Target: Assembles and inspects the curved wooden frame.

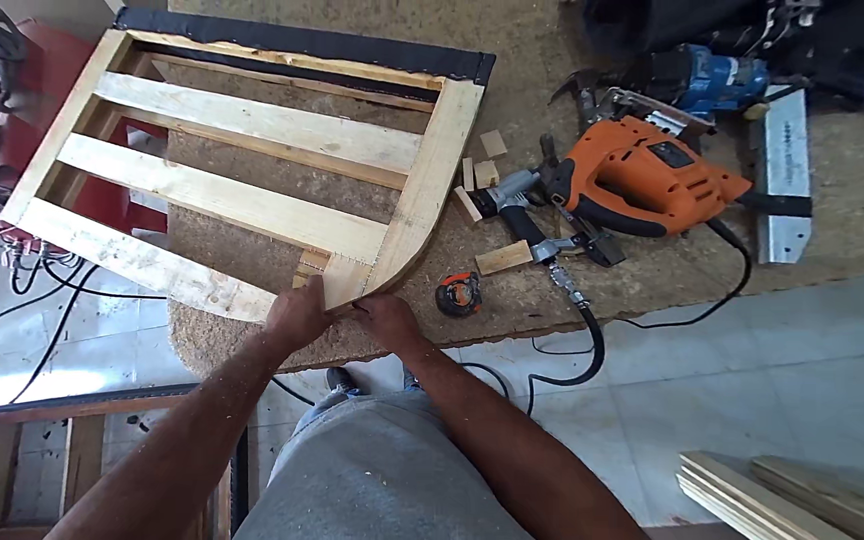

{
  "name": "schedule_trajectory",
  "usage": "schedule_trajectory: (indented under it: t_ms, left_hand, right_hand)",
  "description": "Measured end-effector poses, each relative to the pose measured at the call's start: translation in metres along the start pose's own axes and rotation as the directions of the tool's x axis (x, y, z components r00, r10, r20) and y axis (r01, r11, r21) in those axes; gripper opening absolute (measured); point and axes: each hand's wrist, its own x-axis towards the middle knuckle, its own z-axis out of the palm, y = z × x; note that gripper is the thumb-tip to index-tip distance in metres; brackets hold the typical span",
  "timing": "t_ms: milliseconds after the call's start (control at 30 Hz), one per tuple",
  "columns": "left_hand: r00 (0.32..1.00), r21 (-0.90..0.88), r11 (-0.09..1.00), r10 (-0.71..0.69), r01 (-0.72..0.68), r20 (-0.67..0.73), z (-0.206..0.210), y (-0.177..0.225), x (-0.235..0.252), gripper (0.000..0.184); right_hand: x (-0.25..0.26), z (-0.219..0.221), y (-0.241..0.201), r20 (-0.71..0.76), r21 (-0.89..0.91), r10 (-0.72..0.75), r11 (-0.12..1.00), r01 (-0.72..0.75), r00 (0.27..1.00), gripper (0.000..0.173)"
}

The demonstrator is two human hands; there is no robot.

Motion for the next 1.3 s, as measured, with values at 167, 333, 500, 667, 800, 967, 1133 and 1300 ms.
schedule_trajectory:
  t_ms: [167,333,500,667,800,967,1133,1300]
  left_hand:
    - [0.997,0.044,0.999,-0.020,0.024,-0.079,0.006,0.006,-0.004,0.058]
    - [0.996,0.028,1.000,-0.004,0.007,-0.088,0.005,0.003,-0.002,0.057]
    - [0.997,-0.002,0.999,0.037,-0.037,-0.070,0.003,0.001,-0.003,0.066]
    - [0.992,0.018,0.999,0.046,-0.044,-0.114,0.009,-0.001,-0.001,0.058]
    - [0.994,-0.005,0.999,0.037,-0.038,-0.101,0.008,-0.003,0.001,0.058]
    - [0.995,0.004,1.000,-0.020,0.020,-0.101,0.006,0.004,0.000,0.061]
    - [0.993,0.065,0.998,0.013,-0.006,-0.115,0.008,0.007,-0.003,0.056]
    - [0.970,0.111,0.992,0.081,-0.057,-0.229,0.021,0.002,-0.002,0.050]
  right_hand:
    - [-0.001,0.012,0.004,-0.124,-0.050,-0.045,0.998,0.039,0.991,0.025]
    - [-0.001,0.014,0.004,-0.140,-0.061,-0.034,0.998,0.026,0.990,0.024]
    - [-0.001,0.007,0.006,-0.095,0.013,-0.031,0.999,0.033,0.995,0.030]
    - [0.000,0.004,0.005,-0.068,0.035,-0.042,0.998,0.045,0.997,0.038]
    - [0.002,0.008,0.007,-0.101,0.057,-0.031,0.998,0.037,0.994,0.037]
    - [0.002,0.006,0.001,-0.123,-0.010,-0.002,1.000,0.001,0.992,0.039]
    - [0.000,0.010,0.007,-0.127,-0.058,-0.083,0.995,0.076,0.988,0.024]
    - [0.000,0.018,0.004,-0.180,-0.087,-0.017,0.996,0.002,0.984,0.020]
